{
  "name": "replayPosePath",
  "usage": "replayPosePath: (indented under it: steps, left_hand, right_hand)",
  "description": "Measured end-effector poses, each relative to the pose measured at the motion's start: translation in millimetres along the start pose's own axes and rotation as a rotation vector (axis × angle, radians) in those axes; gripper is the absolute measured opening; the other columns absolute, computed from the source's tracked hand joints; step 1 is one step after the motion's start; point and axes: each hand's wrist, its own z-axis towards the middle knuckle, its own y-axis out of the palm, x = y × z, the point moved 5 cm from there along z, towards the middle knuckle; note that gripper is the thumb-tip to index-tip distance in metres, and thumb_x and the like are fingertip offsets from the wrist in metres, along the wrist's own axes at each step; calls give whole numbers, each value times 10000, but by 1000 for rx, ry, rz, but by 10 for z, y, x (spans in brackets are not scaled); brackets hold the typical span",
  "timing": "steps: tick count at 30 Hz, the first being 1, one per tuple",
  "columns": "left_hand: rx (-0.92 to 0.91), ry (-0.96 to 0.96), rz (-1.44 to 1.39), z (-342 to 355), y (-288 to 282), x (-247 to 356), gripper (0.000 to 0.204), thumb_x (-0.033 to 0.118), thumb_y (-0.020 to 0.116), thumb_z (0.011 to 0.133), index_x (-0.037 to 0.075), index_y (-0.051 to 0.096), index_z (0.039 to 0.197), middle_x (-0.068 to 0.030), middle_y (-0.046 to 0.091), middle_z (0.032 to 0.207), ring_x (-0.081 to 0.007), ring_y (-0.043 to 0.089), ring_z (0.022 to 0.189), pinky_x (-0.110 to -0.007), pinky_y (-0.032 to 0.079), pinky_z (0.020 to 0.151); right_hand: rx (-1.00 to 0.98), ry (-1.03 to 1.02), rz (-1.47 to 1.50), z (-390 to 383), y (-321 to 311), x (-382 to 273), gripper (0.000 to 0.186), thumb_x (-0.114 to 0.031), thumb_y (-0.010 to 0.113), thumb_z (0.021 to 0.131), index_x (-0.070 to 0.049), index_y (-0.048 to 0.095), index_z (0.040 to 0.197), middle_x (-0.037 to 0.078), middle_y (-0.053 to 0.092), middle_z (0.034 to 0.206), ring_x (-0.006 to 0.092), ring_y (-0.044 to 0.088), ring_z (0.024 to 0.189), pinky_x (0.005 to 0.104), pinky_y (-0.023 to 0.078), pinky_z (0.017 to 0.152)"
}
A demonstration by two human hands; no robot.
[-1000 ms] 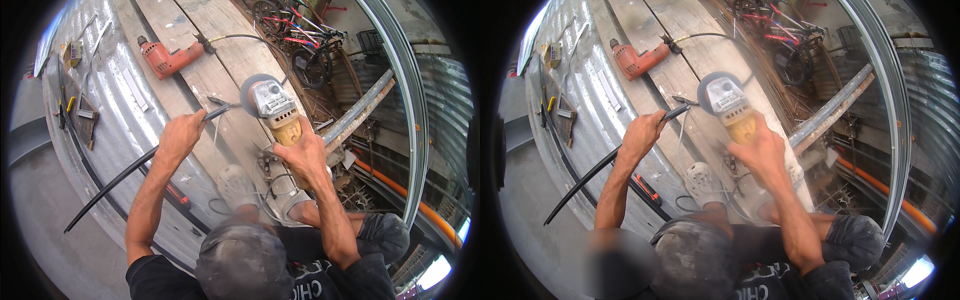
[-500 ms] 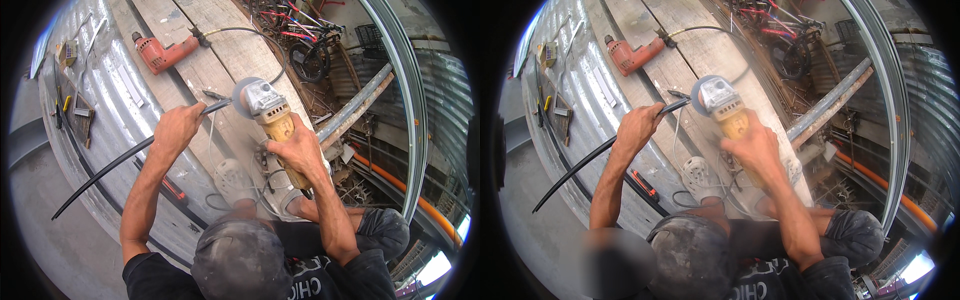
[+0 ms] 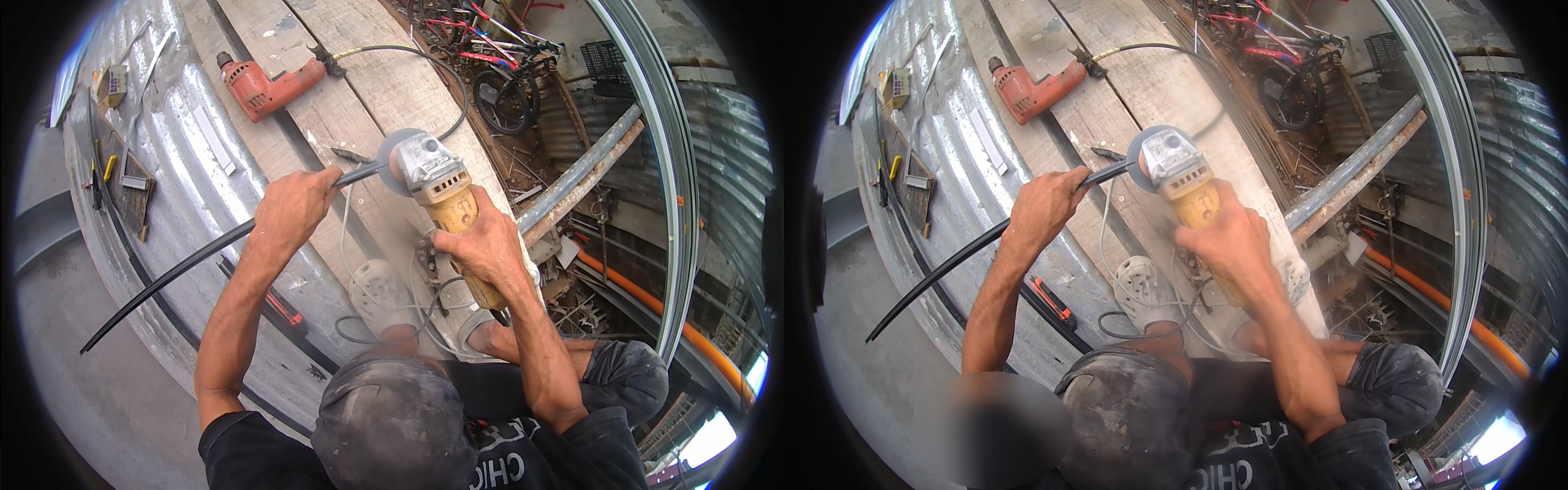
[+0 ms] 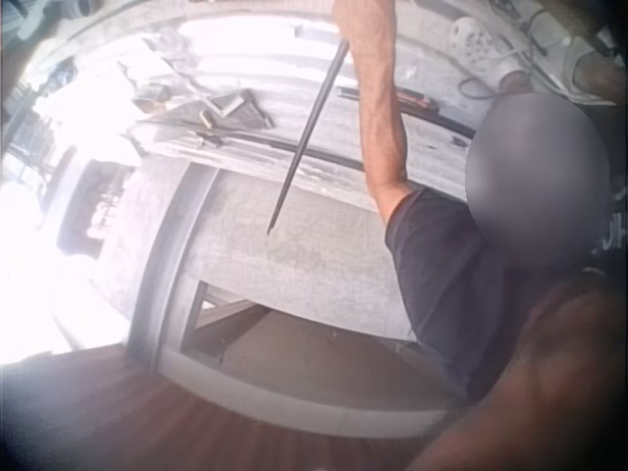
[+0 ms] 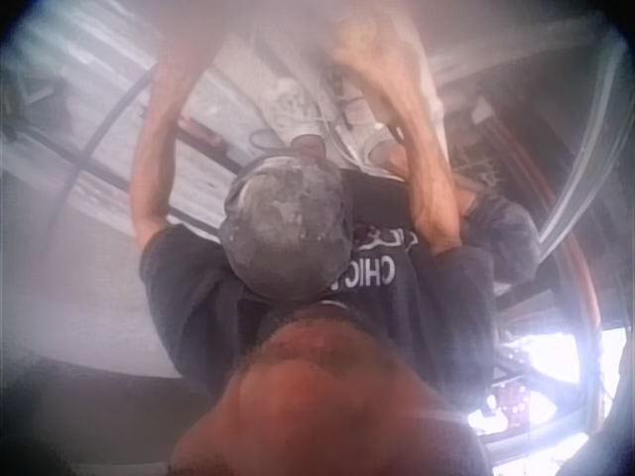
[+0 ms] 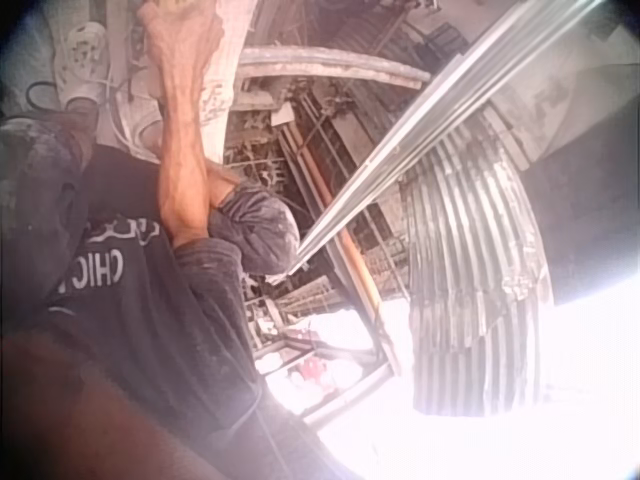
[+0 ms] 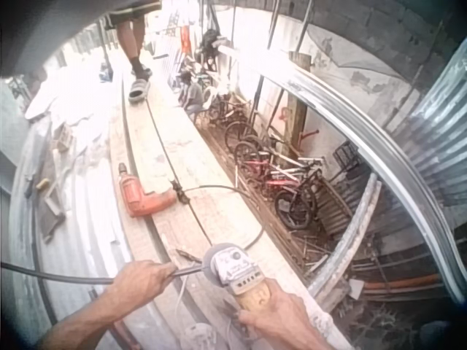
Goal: The person uses an angle grinder to cut a metal bar, then uses pliers to remove a small piece. They continue grinding the metal bar and fit it into a metal frame structure.
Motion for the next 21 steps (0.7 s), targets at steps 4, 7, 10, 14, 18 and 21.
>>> replayPosePath:
  steps: [4,7,10,14,18,21]
  left_hand:
    - [33,20,25,11,66,-35,246,321,557,1009,84,618,983,-133,651,708,-318,675,666,-460,530,600]
    - [24,4,24,16,91,-46,268,343,547,1017,90,624,978,-117,642,687,-296,669,639,-449,525,585]
    - [27,12,30,16,86,-37,261,335,547,1018,88,623,978,-117,642,688,-297,671,646,-450,527,589]
    - [56,26,38,7,104,-51,253,328,551,1015,88,624,979,-119,643,687,-300,671,653,-450,523,588]
    - [64,49,45,-14,54,-28,237,306,555,1009,78,612,974,-130,646,698,-316,671,671,-459,526,600]
    - [23,21,36,-34,11,-14,213,263,547,1009,60,588,960,-142,651,718,-340,672,699,-474,540,625]
  right_hand:
    - [4,2,-39,12,10,0,758,-313,744,662,-44,545,1342,231,726,968,366,713,892,437,554,811]
    - [-3,4,-28,9,15,-1,759,-311,743,662,-43,542,1344,232,726,974,367,713,897,438,554,818]
    - [6,-11,-26,15,24,15,763,-312,743,665,-47,538,1350,231,726,982,368,714,894,435,554,817]
    - [-5,-2,-47,11,9,-7,756,-315,749,671,-51,539,1347,225,726,973,359,715,876,433,556,801]
    - [20,-9,-30,-6,-10,-6,730,-310,753,679,-54,546,1331,211,727,943,330,718,853,417,561,763]
    - [34,-18,-31,14,-20,25,722,-304,754,683,-57,546,1329,198,727,933,315,717,839,404,562,741]
